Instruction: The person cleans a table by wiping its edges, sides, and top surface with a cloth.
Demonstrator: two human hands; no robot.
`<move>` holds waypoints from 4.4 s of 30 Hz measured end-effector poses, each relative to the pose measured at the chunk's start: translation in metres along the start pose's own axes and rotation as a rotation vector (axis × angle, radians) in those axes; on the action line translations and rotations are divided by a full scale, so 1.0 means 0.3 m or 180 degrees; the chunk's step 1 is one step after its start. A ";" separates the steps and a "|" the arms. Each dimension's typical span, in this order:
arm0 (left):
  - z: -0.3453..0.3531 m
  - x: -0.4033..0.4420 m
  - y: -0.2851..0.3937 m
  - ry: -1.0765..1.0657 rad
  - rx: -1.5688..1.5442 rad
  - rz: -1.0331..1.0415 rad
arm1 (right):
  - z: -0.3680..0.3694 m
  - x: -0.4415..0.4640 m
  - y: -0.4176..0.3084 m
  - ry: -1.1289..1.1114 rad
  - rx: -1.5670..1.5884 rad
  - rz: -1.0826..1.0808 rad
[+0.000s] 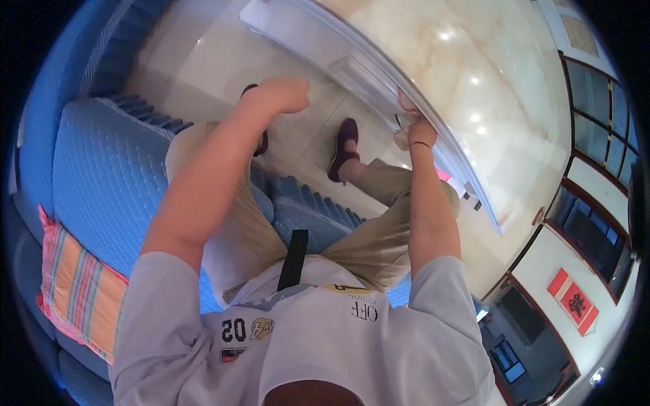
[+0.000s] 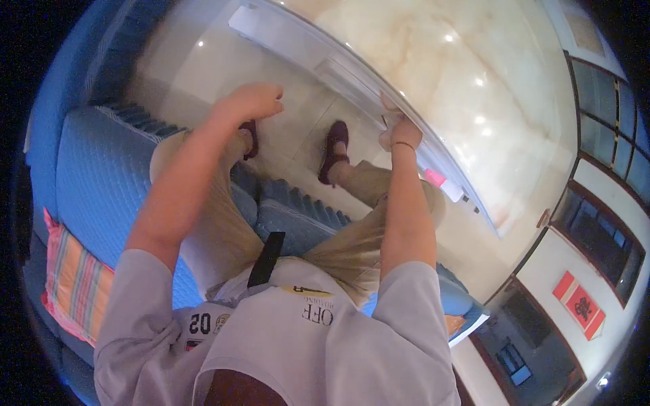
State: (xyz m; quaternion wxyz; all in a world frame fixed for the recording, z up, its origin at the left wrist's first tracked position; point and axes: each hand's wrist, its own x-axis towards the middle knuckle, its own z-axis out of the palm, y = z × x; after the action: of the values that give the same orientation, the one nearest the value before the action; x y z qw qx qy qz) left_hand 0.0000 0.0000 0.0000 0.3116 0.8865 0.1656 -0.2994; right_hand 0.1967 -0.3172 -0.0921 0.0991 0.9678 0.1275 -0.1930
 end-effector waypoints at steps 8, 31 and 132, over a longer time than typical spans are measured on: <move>0.004 0.049 -0.001 -0.0105 0.0112 0.0074 | 0.024 -0.012 -0.023 0.0257 -0.0744 0.0408; 0.032 0.067 -0.058 0.0038 0.0035 0.0097 | 0.186 -0.002 0.061 0.1686 -0.1054 -0.0620; -0.042 0.082 -0.164 0.0311 -0.0332 0.0021 | -0.311 -0.168 -0.616 -0.1781 0.6753 -0.0405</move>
State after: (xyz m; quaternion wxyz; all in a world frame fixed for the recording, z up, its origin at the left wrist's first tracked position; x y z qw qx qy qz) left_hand 0.0007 0.0479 -0.0300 0.3499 0.8831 0.1931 -0.2458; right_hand 0.1316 -0.1301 -0.0138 -0.7681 0.4749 -0.0806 -0.4219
